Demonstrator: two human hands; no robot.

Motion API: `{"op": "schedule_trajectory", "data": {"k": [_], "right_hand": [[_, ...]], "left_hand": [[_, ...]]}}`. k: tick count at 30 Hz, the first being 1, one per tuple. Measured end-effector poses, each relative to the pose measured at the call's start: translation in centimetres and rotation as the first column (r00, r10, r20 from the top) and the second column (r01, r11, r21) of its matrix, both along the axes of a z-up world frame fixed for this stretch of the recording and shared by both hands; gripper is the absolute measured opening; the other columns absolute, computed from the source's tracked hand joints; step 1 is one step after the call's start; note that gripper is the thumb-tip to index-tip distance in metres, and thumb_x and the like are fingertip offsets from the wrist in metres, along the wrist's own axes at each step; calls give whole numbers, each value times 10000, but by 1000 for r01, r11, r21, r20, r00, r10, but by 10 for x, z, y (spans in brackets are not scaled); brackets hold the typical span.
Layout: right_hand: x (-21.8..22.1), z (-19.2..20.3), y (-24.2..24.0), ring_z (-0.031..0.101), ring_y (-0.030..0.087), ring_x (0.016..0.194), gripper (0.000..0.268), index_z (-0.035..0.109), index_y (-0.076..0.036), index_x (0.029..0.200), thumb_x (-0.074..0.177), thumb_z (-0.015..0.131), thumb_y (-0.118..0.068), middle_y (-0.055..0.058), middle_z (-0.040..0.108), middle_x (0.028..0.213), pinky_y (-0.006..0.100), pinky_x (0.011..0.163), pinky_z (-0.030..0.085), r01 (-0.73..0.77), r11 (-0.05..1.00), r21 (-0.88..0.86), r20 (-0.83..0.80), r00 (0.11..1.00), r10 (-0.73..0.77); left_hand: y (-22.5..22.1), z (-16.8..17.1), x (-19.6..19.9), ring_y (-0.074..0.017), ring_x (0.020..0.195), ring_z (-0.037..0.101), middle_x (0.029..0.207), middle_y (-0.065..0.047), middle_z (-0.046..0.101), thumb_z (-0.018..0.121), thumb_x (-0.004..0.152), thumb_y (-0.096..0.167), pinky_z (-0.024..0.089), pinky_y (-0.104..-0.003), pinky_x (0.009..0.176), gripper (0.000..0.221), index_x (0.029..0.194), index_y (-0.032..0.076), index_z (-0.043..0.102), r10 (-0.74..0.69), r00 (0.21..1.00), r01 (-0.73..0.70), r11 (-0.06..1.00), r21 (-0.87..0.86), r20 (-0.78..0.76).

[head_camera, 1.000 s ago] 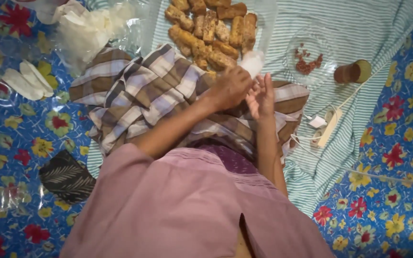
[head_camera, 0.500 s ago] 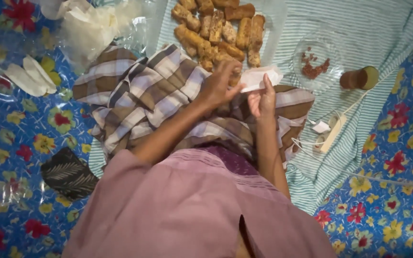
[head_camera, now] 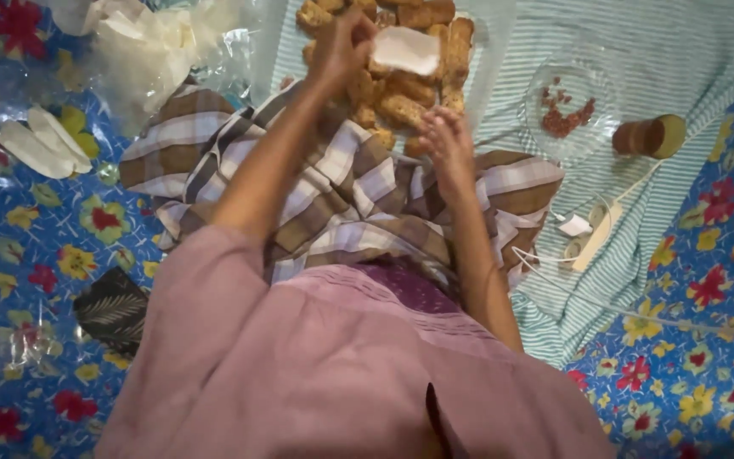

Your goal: Wrapping individual pieces of fried food in small plastic sheets for packaging.

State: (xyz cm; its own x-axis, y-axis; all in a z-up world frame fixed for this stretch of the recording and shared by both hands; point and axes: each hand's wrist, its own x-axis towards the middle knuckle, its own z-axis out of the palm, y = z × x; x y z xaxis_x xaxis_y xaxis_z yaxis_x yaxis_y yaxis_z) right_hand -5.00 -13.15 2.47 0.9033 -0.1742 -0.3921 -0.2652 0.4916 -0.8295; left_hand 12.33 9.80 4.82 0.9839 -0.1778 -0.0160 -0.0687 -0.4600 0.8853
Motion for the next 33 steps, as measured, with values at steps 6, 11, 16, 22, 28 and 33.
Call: {"op": "schedule_trajectory", "data": {"k": [6,11,16,22,28,33], "right_hand": [[-8,45,40,641,147,1108,176,647,-131,1185,1045,600,-226,24,671,1184,281,998,478,-307,662,-683,11,903,430],[6,51,47,714,236,977,196,683,-88,1124,983,596,-191,83,726,1112,352,819,546,-303,422,-854,-77,877,474],[6,42,31,723,298,789,136,672,-77,1039,938,676,-169,122,749,907,426,725,532,-219,298,-929,-71,897,436],[-3,33,14,676,363,864,184,667,-158,1043,902,692,-274,146,649,1006,492,686,508,-281,85,-956,-249,931,266],[3,27,-1,690,264,856,191,678,-114,1068,884,717,-79,98,657,992,403,773,530,-79,85,-993,-47,943,328],[15,45,2,603,352,1047,316,604,-78,1130,858,763,-54,142,602,1090,455,825,504,-80,26,-996,-59,885,461]], "left_hand": [[7,-53,35,-247,688,709,732,-37,737,707,882,111,489,-427,634,111,774,112,679,-113,931,81,991,105,347],[26,-52,34,-410,851,666,937,-166,749,664,788,42,461,-511,692,266,1028,90,768,-136,867,38,977,208,479],[54,-30,6,-404,873,652,933,-172,700,685,829,-21,488,-506,646,157,960,60,655,-178,897,48,949,311,404],[57,19,-30,-295,793,651,976,-160,646,719,850,-114,571,-294,537,237,1032,18,643,-377,837,197,884,425,396],[17,19,-45,-402,963,641,1124,-203,652,798,824,-27,590,-447,666,220,1036,-5,744,-495,777,324,844,427,388],[-24,76,-54,-163,683,586,862,-49,611,281,1040,390,477,-285,565,452,1054,88,617,-265,829,356,929,100,-493]]}}
